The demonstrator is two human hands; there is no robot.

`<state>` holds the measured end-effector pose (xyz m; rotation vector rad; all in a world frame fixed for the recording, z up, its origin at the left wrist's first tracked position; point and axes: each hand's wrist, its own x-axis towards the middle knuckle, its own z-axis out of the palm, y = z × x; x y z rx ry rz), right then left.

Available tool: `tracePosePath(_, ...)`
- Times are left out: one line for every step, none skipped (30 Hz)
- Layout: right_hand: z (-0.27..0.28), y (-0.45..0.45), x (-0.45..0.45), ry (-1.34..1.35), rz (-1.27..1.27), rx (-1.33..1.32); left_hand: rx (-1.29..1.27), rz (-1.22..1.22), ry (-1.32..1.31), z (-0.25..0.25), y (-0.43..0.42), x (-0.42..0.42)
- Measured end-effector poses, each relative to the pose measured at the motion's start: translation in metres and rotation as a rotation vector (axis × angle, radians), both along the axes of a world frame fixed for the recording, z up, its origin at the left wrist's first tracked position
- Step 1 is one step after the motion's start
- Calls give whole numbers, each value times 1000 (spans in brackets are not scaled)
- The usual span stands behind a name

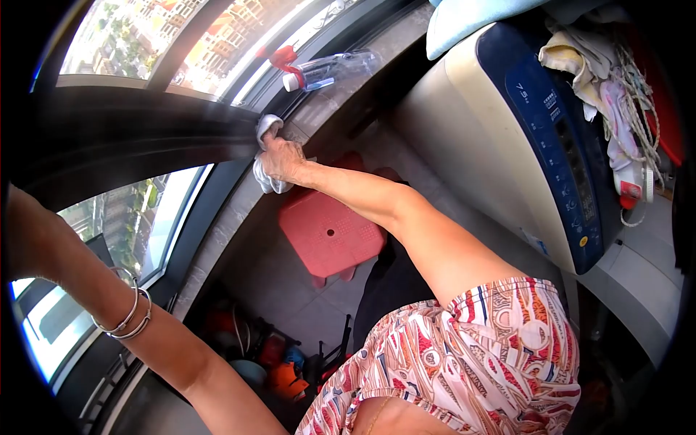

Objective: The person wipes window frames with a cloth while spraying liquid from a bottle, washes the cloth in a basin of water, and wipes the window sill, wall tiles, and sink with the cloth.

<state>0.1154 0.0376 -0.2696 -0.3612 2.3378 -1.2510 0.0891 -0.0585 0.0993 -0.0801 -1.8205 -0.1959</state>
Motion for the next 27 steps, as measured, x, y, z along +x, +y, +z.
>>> tracePosePath(-4,0,0,-2,-4,0,0,-4,-2,0,0,-1)
tracePosePath(-8,1,0,19,12,-24,-8,-87,15,0,-1,-2)
tracePosePath(-12,1,1,40,29,-48,-15,-169,31,-1,-1,-3)
tracePosePath(-16,2,1,36,26,-48,-14,-173,27,-1,0,-4)
tracePosePath(-16,4,0,-6,28,-91,-14,-150,38,-1,2,-3)
tracePosePath(-15,5,-1,-48,32,-135,-16,-126,48,-1,3,-2)
tracePosePath(-32,-1,-2,-50,32,-137,-17,-126,46,0,0,-1)
tracePosePath(-65,-12,-2,60,24,-206,-20,-119,25,0,-4,-1)
tracePosePath(-70,-12,-4,114,17,-241,-22,-113,3,0,-5,-1)
tracePosePath(-75,-12,-6,169,12,-275,-24,-114,2,0,-4,-1)
tracePosePath(-58,-3,-12,60,-54,-326,-21,-130,-12,0,-3,-1)
tracePosePath(-43,4,-17,-50,-117,-377,-19,-142,-25,-1,-1,0)
tracePosePath(-36,6,-21,-55,-112,-379,-21,-138,-29,-2,5,3)
tracePosePath(-32,8,-23,-129,-63,-327,-8,-160,-34,-5,15,6)
tracePosePath(-24,12,-24,-200,-14,-276,-3,-171,-32,-5,16,6)
tracePosePath(-14,15,-20,-242,-55,-271,2,-183,-31,-5,17,6)
tracePosePath(-15,19,-18,-236,-55,-273,5,-107,-4,-2,12,1)
tracePosePath(-19,22,-14,-201,60,-184,9,-30,21,0,8,0)
tracePosePath(-23,25,-9,-165,175,-92,10,-29,24,1,5,1)
tracePosePath(-20,30,-4,-116,129,-114,-14,-10,18,1,8,3)
tracePosePath(-18,32,-2,-113,127,-111,-37,7,12,1,8,3)
tracePosePath(-16,32,-3,-154,-57,-394,-33,11,18,1,6,2)
tracePosePath(-11,31,-3,-201,-242,-677,-37,-32,33,1,2,0)
tracePosePath(3,27,-10,-207,-217,-659,-41,-76,43,0,2,-1)
tracePosePath(17,25,-13,-254,-156,-687,-41,-70,40,-5,7,2)
tracePosePath(10,15,-16,-176,-145,-622,-86,-33,0,-14,25,7)
tracePosePath(-1,6,-18,-102,-135,-557,-108,-13,-26,-16,28,9)
